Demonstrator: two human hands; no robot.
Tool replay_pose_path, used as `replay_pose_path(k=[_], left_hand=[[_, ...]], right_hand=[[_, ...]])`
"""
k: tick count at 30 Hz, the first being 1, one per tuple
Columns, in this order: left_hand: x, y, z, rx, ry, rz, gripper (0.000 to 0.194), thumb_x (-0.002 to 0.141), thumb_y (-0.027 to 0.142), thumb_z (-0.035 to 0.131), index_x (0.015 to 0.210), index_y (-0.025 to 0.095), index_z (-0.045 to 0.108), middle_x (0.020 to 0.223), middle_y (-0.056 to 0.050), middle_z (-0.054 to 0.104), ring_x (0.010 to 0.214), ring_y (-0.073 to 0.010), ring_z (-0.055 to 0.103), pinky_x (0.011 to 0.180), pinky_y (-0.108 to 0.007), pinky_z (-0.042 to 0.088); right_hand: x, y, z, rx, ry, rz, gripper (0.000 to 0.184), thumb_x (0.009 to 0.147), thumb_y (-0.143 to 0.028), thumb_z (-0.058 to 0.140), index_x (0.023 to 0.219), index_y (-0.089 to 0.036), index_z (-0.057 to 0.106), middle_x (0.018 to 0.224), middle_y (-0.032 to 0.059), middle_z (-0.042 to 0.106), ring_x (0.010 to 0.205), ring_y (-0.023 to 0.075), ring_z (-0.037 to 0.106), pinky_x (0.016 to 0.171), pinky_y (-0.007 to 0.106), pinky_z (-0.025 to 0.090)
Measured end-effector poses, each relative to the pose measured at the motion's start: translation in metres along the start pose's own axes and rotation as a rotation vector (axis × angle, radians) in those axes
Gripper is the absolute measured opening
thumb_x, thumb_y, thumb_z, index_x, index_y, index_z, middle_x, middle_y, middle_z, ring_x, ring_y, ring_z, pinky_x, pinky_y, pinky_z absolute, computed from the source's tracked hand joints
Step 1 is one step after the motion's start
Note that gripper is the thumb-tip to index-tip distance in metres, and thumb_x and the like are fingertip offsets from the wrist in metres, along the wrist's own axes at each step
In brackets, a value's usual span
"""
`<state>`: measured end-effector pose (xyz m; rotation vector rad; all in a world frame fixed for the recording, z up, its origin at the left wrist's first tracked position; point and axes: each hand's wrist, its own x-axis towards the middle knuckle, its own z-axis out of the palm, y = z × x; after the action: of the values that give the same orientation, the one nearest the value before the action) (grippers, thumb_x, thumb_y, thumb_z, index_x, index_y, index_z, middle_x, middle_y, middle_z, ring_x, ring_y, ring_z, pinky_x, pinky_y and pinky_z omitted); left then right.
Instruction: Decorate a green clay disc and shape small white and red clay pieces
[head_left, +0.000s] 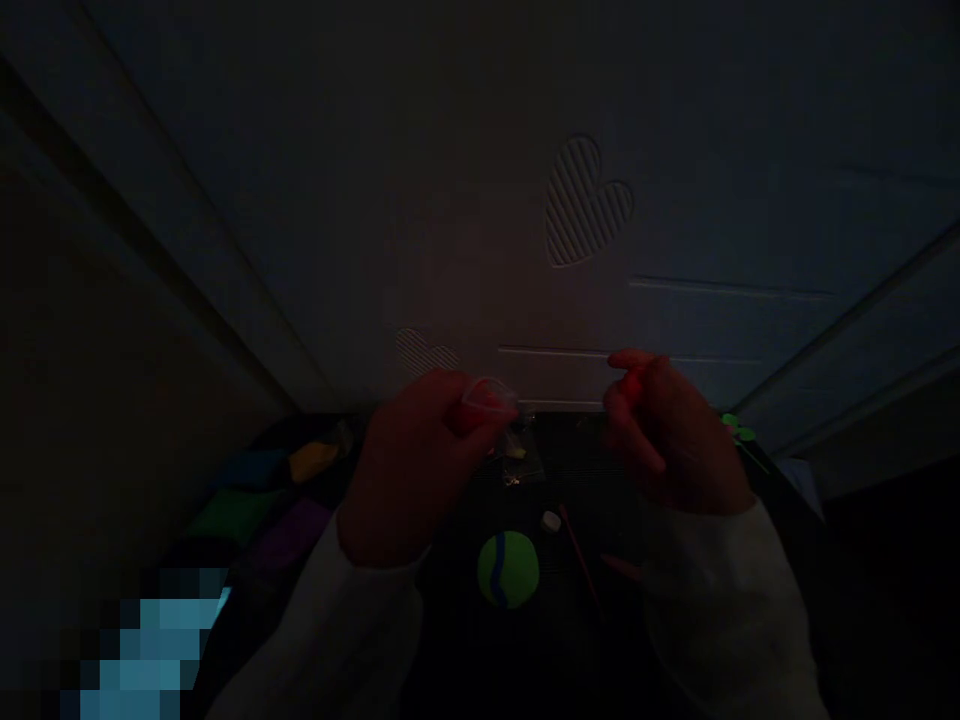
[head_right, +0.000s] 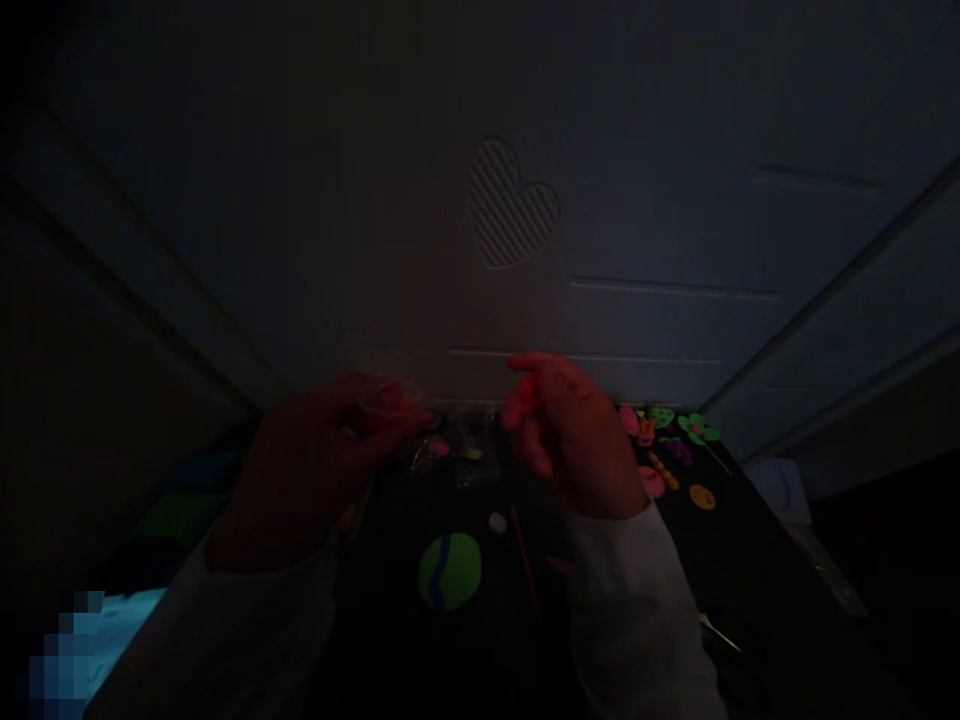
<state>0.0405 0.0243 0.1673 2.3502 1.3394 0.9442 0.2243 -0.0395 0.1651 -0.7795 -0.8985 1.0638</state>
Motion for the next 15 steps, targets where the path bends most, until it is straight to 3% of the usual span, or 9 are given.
replay_pose_path(k=[4, 6, 9, 11, 13, 15], left_hand=[[0.0007, 0.0003, -0.0006, -0.022, -0.002, -0.008, 0.025, 0.077, 0.040, 0.064, 0.087, 0.017, 0.065, 0.083, -0.004, 0.068, 0.071, -0.0189, 0.062, 0.063, -0.031, 0.044], [0.0007, 0.0001, -0.0001, -0.037, 0.005, -0.008, 0.024, 0.077, 0.040, 0.065, 0.087, 0.018, 0.065, 0.082, -0.004, 0.067, 0.071, -0.0189, 0.062, 0.064, -0.031, 0.044], [0.0001, -0.0005, 0.0023, -0.052, 0.025, 0.023, 0.023, 0.077, 0.039, 0.066, 0.088, 0.019, 0.065, 0.082, -0.002, 0.066, 0.071, -0.0178, 0.061, 0.064, -0.030, 0.044], [-0.0005, -0.0004, 0.0044, -0.089, 0.019, 0.067, 0.021, 0.077, 0.038, 0.066, 0.087, 0.020, 0.065, 0.082, -0.002, 0.065, 0.071, -0.0169, 0.060, 0.065, -0.030, 0.044], [-0.0008, 0.0010, 0.0060, -0.151, 0.003, 0.147, 0.017, 0.077, 0.034, 0.067, 0.085, 0.019, 0.064, 0.082, -0.001, 0.064, 0.074, -0.0161, 0.059, 0.067, -0.029, 0.045], [-0.0007, 0.0034, 0.0070, -0.205, -0.013, 0.244, 0.011, 0.078, 0.027, 0.066, 0.084, 0.018, 0.064, 0.084, -0.001, 0.063, 0.077, -0.0152, 0.059, 0.068, -0.027, 0.045]], right_hand=[[0.0029, 0.0016, 0.0020, -0.019, 0.103, -0.009, 0.037, 0.081, -0.056, 0.058, 0.070, -0.021, 0.061, 0.037, -0.0116, 0.030, 0.032, 0.0031, 0.023, 0.040, 0.019, 0.031], [0.0048, 0.0019, 0.0015, 0.014, 0.113, 0.004, 0.048, 0.080, -0.062, 0.052, 0.056, -0.020, 0.054, 0.037, -0.0104, 0.026, 0.033, 0.0041, 0.024, 0.041, 0.021, 0.033], [0.0052, 0.0024, 0.0011, 0.064, 0.093, -0.007, 0.046, 0.082, -0.054, 0.055, 0.053, -0.020, 0.051, 0.046, -0.0058, 0.043, 0.039, 0.0062, 0.041, 0.044, 0.022, 0.038], [0.0043, 0.0031, 0.0020, 0.043, 0.092, -0.023, 0.026, 0.082, -0.039, 0.060, 0.064, -0.021, 0.059, 0.058, -0.0038, 0.055, 0.048, 0.0069, 0.050, 0.048, 0.021, 0.041], [0.0031, 0.0037, 0.0039, 0.014, 0.082, -0.023, 0.006, 0.081, -0.027, 0.062, 0.078, -0.023, 0.065, 0.068, -0.0035, 0.059, 0.055, 0.0060, 0.052, 0.050, 0.018, 0.042], [0.0017, 0.0040, 0.0056, 0.019, 0.059, -0.020, 0.008, 0.081, -0.023, 0.061, 0.086, -0.025, 0.067, 0.075, -0.0028, 0.060, 0.060, 0.0058, 0.052, 0.052, 0.017, 0.044]])
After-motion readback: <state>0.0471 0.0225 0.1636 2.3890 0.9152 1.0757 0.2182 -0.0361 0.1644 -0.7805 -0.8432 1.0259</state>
